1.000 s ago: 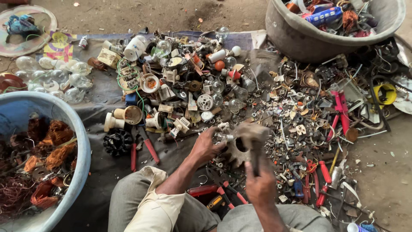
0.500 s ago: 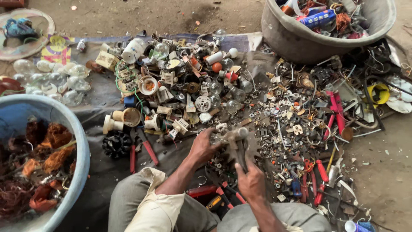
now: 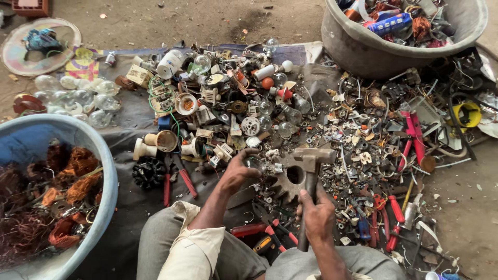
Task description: The person dismantles various electrical components and metal parts by hand and with a hammer, separating copper wiring and metal pieces from their housings on a floor covered in scrap.
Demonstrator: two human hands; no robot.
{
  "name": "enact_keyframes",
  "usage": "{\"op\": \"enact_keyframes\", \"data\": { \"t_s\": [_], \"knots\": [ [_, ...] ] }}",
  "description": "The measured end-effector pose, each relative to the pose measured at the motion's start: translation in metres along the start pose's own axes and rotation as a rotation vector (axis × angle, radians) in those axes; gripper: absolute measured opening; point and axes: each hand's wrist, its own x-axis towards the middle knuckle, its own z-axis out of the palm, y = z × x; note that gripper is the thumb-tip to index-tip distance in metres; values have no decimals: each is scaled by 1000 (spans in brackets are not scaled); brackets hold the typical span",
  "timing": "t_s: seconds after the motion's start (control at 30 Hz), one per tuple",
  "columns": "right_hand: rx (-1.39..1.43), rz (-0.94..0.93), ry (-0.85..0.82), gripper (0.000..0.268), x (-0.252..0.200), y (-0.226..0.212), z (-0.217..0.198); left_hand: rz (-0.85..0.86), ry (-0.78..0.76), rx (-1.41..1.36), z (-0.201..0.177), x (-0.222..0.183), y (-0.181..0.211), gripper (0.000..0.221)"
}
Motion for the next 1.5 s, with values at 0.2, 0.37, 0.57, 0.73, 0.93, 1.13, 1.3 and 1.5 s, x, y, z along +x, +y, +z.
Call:
{"op": "enact_keyframes", "data": {
  "t_s": [0.2,0.37,0.57,0.73,0.93,1.13,1.3,1.5],
  "knots": [
    [185,26,-3,44,8,12,-2,381,108,-61,-32,-10,32,69],
    [275,29,-35,39,16,24,6,637,147,-257,-101,2,70,56],
    [273,82,-49,48,18,21,8,811,801,279,-228,19,110,27],
    [272,120,-49,47,18,16,12,784,1239,295,-297,29,132,45],
    [278,152,-82,44,21,19,15,643,281,1208,-121,53,52,41],
    [304,159,-83,44,14,17,9,698,-340,1923,7,28,6,27],
    [345,191,-76,45,11,10,2,649,-281,1884,9,19,5,23],
    [246,172,-56,37,10,4,-2,493,209,1081,28,14,-12,25]
  ]
}}
